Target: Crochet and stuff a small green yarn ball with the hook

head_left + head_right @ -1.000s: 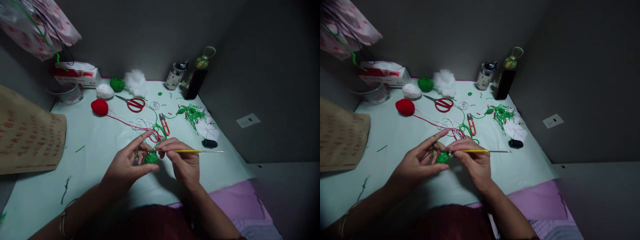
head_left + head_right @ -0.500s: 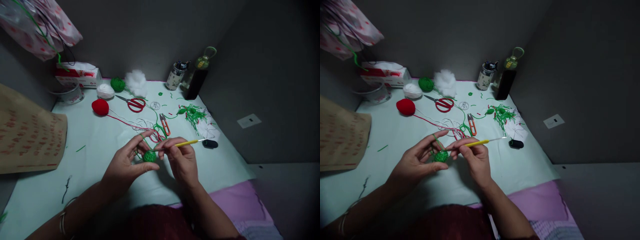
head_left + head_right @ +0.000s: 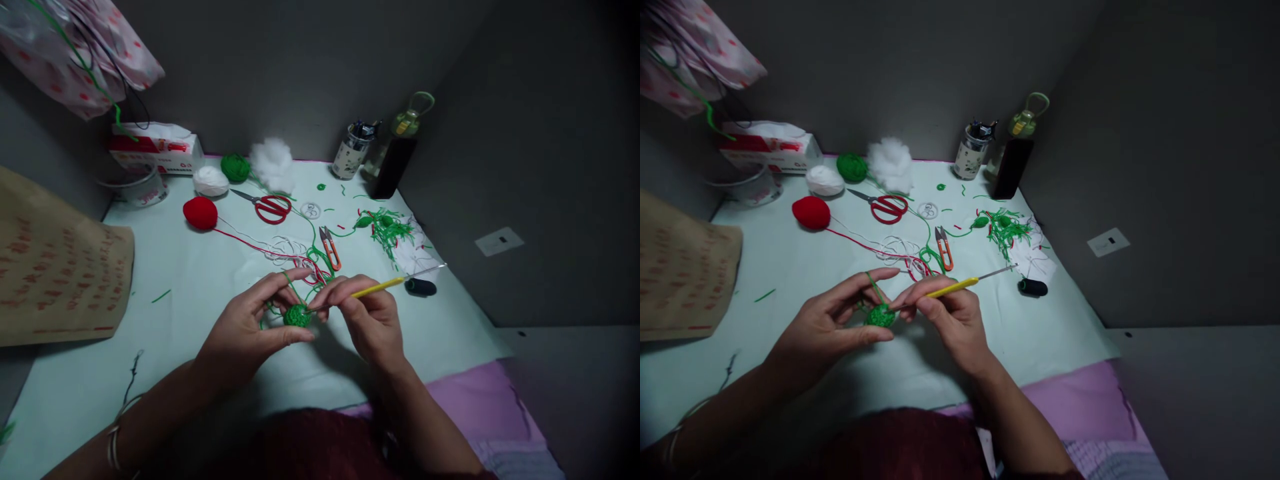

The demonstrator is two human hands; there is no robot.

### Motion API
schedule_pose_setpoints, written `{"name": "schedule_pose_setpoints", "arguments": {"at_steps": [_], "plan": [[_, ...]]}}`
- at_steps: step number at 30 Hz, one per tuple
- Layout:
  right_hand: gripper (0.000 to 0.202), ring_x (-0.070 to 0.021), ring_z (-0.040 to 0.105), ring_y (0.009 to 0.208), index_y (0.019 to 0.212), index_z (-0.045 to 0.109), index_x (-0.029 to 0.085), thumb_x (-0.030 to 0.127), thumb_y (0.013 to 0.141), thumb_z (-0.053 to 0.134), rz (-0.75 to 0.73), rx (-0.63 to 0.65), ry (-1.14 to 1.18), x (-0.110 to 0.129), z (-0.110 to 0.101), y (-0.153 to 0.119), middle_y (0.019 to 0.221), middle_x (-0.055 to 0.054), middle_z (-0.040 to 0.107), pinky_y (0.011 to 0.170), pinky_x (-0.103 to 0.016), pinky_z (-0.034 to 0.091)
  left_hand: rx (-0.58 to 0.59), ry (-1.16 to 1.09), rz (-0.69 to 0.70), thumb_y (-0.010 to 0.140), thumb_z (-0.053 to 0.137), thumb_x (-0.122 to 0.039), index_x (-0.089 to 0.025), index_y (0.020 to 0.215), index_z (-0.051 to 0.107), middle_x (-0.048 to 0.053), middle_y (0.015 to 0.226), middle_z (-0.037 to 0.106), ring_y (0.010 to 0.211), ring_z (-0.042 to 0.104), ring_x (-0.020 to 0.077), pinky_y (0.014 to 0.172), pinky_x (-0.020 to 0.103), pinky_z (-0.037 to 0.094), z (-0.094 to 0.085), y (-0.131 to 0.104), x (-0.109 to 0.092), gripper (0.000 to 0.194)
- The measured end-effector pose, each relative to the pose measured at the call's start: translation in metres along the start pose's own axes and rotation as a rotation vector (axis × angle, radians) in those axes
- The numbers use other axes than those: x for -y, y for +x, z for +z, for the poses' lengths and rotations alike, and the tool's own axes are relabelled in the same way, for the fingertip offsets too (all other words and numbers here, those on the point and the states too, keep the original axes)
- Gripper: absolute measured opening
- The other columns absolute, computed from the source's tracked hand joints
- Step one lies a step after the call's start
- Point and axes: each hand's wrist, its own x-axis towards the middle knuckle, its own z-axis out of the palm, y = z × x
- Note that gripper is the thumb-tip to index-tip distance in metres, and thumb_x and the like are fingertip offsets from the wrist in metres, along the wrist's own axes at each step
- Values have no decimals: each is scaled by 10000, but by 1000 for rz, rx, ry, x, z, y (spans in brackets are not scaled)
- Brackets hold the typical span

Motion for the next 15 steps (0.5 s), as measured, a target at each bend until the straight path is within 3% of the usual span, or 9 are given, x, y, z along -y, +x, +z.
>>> {"name": "schedule_pose_setpoints", "arguments": {"at_steps": [9, 15], "plan": [[118, -140, 712, 743, 1002, 713, 243, 275, 1004, 599, 34, -87, 37, -2, 5, -4, 943, -29, 774, 702, -310, 615, 21, -29, -31, 710, 890, -262, -278, 1303, 682, -10, 905, 703, 973, 682, 220, 1000, 374, 461, 2, -1, 0, 629], [130, -136, 714, 781, 1026, 733, 249, 243, 1000, 605, 6, -58, 44, 0, 4, -3, 978, -32, 781, 727, -306, 609, -31, 58, 23, 673, 911, -269, -289, 1264, 715, -33, 847, 638, 885, 639, 179, 949, 338, 473, 0, -1, -2, 623]]}}
